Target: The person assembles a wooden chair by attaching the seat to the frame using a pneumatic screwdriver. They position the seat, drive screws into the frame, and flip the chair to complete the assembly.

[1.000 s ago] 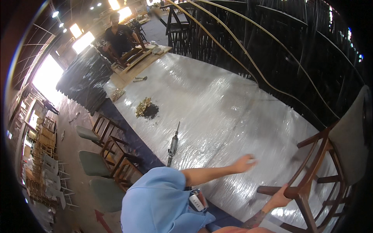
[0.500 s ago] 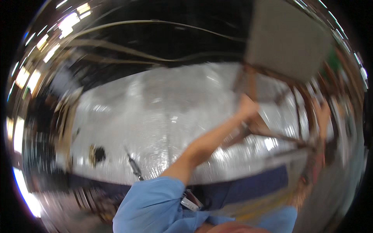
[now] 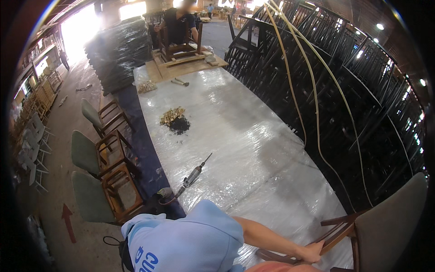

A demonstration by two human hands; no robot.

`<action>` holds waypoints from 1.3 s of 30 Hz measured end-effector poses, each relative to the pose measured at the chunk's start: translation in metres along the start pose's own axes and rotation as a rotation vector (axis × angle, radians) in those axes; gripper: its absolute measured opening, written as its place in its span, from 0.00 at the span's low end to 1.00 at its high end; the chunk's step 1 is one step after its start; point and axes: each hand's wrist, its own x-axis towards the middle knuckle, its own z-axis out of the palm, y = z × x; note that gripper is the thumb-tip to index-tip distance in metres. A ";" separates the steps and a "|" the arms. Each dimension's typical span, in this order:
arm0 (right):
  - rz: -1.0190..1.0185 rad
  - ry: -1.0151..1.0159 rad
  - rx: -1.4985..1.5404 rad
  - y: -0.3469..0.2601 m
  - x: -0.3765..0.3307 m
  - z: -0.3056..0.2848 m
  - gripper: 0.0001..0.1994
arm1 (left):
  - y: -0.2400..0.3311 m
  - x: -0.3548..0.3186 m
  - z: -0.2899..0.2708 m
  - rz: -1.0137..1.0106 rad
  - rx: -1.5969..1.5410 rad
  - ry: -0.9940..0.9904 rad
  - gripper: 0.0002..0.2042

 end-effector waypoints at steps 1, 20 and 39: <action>0.026 0.002 0.022 -0.001 -0.016 0.005 0.21 | -0.005 -0.020 -0.005 0.059 0.000 0.000 0.37; 0.281 -0.015 0.416 -0.121 -0.469 0.075 0.19 | 0.061 -0.402 -0.420 0.480 0.290 -0.081 0.27; -0.063 -0.849 0.234 -0.404 -0.665 0.411 0.22 | 0.072 -0.658 -0.947 -0.042 0.480 0.625 0.16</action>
